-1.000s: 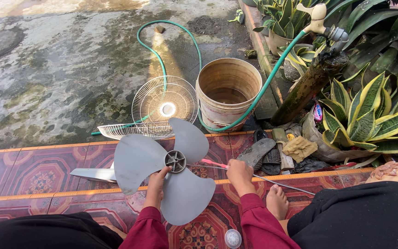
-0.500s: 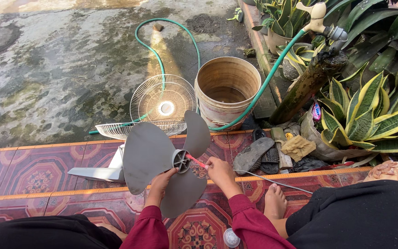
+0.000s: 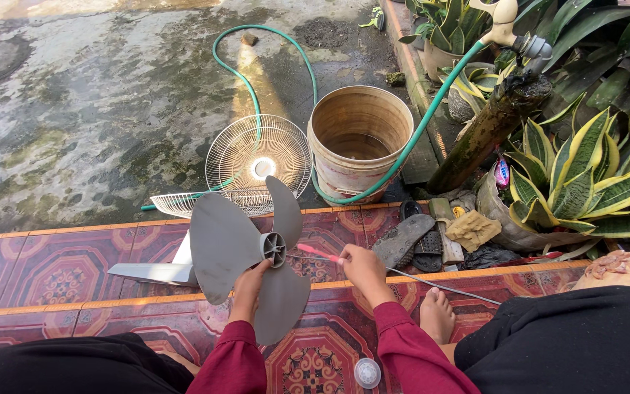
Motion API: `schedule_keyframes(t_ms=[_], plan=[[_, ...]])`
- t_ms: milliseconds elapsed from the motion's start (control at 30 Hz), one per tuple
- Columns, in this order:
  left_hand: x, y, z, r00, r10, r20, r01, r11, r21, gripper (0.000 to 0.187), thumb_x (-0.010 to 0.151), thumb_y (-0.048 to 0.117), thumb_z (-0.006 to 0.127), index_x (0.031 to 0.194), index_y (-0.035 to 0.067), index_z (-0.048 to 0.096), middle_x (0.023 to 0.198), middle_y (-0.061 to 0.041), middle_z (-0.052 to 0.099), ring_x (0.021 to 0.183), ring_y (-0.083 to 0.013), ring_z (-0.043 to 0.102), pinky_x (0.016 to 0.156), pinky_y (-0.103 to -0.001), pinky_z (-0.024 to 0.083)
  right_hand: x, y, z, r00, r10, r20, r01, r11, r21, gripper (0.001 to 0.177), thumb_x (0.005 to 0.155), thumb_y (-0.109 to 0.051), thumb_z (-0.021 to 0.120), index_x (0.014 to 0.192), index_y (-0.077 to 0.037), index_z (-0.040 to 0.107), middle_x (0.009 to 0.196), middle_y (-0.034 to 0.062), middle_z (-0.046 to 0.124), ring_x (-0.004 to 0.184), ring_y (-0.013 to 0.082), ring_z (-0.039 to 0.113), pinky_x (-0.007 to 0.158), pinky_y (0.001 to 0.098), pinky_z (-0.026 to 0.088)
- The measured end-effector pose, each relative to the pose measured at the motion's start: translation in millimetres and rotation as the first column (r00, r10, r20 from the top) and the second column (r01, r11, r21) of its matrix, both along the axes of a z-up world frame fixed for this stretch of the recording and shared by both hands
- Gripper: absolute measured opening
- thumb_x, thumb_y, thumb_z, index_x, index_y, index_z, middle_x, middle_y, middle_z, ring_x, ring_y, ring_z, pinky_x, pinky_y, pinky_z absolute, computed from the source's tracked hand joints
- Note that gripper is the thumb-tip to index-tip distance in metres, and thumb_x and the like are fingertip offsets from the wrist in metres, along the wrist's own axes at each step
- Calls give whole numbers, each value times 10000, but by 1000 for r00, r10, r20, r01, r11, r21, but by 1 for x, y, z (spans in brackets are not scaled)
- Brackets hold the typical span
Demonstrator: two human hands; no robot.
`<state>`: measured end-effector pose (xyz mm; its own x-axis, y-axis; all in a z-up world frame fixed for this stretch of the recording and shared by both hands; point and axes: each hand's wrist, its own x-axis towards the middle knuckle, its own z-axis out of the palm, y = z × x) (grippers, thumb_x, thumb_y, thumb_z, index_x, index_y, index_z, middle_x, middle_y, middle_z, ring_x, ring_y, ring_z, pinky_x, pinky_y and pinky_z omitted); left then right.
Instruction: The person cleans a fan blade assembly by first scrubbing it with a toothbrush and then wiping the blades with a cloth.
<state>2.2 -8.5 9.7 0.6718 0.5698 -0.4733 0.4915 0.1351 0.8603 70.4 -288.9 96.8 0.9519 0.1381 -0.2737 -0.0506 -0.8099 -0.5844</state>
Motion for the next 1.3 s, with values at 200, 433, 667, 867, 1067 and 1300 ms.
schedule_keyframes(t_ms=[200,433,667,867,1067,1300], plan=[[-3,-8,3,1000,-30,0,30,999,-42,539,747,351,848,1054,-78,737,1061,-122,711,963,-192,618,871,-335,482,-26,33,-23,997,68,-34,-66,996,66,172,894,-333,737,974,-180,740,922,87,769,922,305,729,800,449,553],[2,4,-20,995,-94,32,93,996,15,490,778,316,810,1075,-70,758,1065,-158,758,941,-203,671,845,-344,511,-1,-8,-43,924,48,379,53,967,-250,108,911,-252,711,941,-149,723,898,85,750,879,320,723,716,489,551],[0,-1,-9,993,-89,75,89,996,13,483,730,255,846,1101,-30,727,1079,-121,737,926,-189,671,825,-330,512,-14,14,-17,990,116,85,-115,993,-22,135,900,-290,708,980,-184,727,904,86,755,898,322,730,772,461,551],[-10,-1,14,990,-121,-70,117,991,-59,497,754,263,843,1128,-50,749,1077,-116,732,981,-227,657,879,-349,495,-26,25,-29,960,166,224,-149,985,-90,129,900,-270,701,950,-151,711,943,80,746,925,343,713,779,487,536],[-14,16,-8,989,11,150,11,989,-149,579,750,234,832,1249,-9,669,1198,-103,697,1093,-216,629,977,-353,464,10,-34,-39,1000,-20,8,21,993,-118,148,893,-288,720,947,-156,759,925,60,767,881,293,742,755,439,566],[-11,3,-9,957,15,291,31,988,-154,631,785,290,845,1302,0,630,1283,-105,655,1201,-209,565,1068,-326,376,-21,39,-5,988,150,-25,-149,988,48,176,860,-318,736,924,-156,762,840,83,770,854,289,745,769,431,560]])
